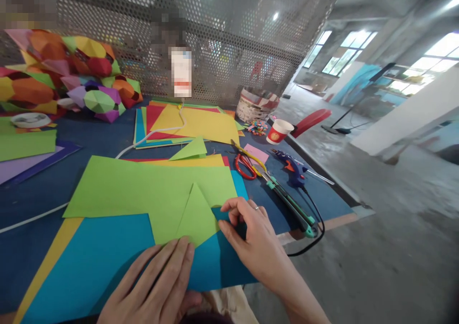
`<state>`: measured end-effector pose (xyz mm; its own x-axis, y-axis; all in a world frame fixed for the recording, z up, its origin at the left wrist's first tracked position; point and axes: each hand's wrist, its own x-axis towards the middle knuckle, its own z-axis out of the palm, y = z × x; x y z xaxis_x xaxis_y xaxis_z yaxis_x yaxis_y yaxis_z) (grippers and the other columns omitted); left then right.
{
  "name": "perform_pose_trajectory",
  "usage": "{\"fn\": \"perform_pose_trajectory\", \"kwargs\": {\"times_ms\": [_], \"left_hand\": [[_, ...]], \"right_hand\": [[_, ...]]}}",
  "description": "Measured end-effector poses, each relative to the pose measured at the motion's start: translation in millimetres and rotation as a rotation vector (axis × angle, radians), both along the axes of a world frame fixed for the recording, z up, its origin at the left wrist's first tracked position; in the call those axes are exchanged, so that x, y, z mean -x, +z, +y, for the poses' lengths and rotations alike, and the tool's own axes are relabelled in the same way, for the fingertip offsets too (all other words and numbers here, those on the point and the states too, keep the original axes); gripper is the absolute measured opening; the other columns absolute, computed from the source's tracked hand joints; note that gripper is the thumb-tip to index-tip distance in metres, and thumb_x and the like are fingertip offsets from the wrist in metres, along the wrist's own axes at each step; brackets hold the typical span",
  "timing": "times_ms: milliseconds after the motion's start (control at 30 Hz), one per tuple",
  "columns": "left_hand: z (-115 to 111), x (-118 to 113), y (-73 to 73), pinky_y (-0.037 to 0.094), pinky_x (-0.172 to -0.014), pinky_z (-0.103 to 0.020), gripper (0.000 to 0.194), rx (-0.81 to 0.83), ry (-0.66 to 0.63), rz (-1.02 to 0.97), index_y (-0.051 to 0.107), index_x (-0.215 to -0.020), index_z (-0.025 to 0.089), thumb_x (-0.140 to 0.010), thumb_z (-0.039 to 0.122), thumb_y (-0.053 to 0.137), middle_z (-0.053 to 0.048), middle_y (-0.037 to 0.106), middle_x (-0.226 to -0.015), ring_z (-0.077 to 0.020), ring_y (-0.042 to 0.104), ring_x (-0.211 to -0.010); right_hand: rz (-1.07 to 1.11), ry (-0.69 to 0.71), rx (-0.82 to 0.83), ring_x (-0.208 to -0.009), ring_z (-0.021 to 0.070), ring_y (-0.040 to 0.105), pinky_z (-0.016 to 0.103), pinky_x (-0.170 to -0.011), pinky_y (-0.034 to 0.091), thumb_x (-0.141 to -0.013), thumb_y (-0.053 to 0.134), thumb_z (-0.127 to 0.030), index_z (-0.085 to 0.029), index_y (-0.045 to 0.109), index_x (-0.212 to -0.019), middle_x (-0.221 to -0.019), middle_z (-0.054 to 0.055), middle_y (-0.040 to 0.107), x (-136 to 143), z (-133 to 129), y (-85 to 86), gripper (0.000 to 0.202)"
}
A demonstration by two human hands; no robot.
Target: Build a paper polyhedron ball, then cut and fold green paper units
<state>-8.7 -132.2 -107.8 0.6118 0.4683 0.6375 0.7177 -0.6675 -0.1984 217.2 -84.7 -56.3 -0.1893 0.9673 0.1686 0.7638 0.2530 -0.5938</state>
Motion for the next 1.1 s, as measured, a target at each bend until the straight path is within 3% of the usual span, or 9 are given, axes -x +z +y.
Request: {"fn": "perform_pose_trajectory", "kwargs": {"times_ms": [233, 333, 500, 633, 900, 1100], "left_hand": [[-2.1, 2.3, 4.8, 0.046, -0.101, -0.043, 0.035, -0.011, 0.012, 0.063, 0.068, -0.126, 0.012, -0.101, 0.034, 0.055, -0.01, 0.073, -0.128, -0.0258, 0.066, -0.114], [-5.9, -1.4, 2.3, 0.045, -0.103, -0.044, 0.035, 0.007, 0.032, 0.027, 0.068, -0.125, 0.012, -0.101, 0.033, 0.055, -0.011, 0.073, -0.127, -0.027, 0.066, -0.115], [-10.5, -6.8, -1.9, 0.043, -0.109, -0.046, 0.028, 0.067, 0.066, -0.092, 0.07, -0.117, 0.01, -0.101, 0.026, 0.055, -0.013, 0.075, -0.121, -0.0288, 0.066, -0.117], [-10.1, -6.2, 0.4, 0.038, -0.115, -0.044, 0.036, 0.059, 0.056, -0.046, 0.066, -0.128, 0.009, -0.1, 0.029, 0.057, -0.013, 0.072, -0.128, -0.0266, 0.065, -0.118], [-14.4, 6.1, 3.8, 0.022, -0.128, -0.046, 0.035, 0.069, 0.054, -0.016, 0.067, -0.128, 0.011, -0.1, 0.03, 0.059, -0.009, 0.073, -0.128, -0.0217, 0.067, -0.117], [-18.3, 19.0, 1.8, 0.024, -0.127, -0.047, 0.032, 0.123, 0.042, -0.074, 0.068, -0.127, 0.013, -0.1, 0.027, 0.057, -0.009, 0.072, -0.131, -0.0224, 0.065, -0.122]], "right_hand": [[0.003, -0.036, -0.183, -0.085, 0.0205, 0.057, 0.035, -0.078, 0.036, -0.095, 0.059, -0.013, -0.023, 0.059, -0.097, -0.086, 0.0, 0.063, 7.3, -9.9, -6.8, 0.01], [0.028, 0.03, -0.244, -0.085, 0.0204, 0.058, 0.034, -0.077, 0.037, -0.098, 0.057, -0.015, -0.023, 0.059, -0.095, -0.09, 0.001, 0.066, 22.5, -20.5, -5.1, 0.009], [0.008, 0.181, -0.15, -0.082, 0.0184, 0.059, 0.033, -0.076, 0.039, -0.1, 0.058, -0.018, -0.023, 0.06, -0.092, -0.089, -0.001, 0.069, 42.6, -23.0, -3.8, 0.01], [-0.033, 0.162, -0.112, -0.078, 0.018, 0.058, 0.032, -0.073, 0.038, -0.097, 0.062, -0.015, -0.022, 0.06, -0.09, -0.085, -0.002, 0.067, 38.5, -13.1, -3.3, 0.01], [-0.062, 0.133, -0.111, -0.075, 0.0184, 0.056, 0.032, -0.07, 0.037, -0.092, 0.071, -0.02, -0.022, 0.057, -0.086, -0.08, -0.002, 0.062, 30.8, -9.3, -0.3, 0.016], [-0.077, 0.136, -0.11, -0.074, 0.0178, 0.054, 0.032, -0.069, 0.036, -0.093, 0.071, -0.02, -0.022, 0.056, -0.086, -0.08, -0.002, 0.062, 30.3, -7.8, -1.6, 0.017]]}}
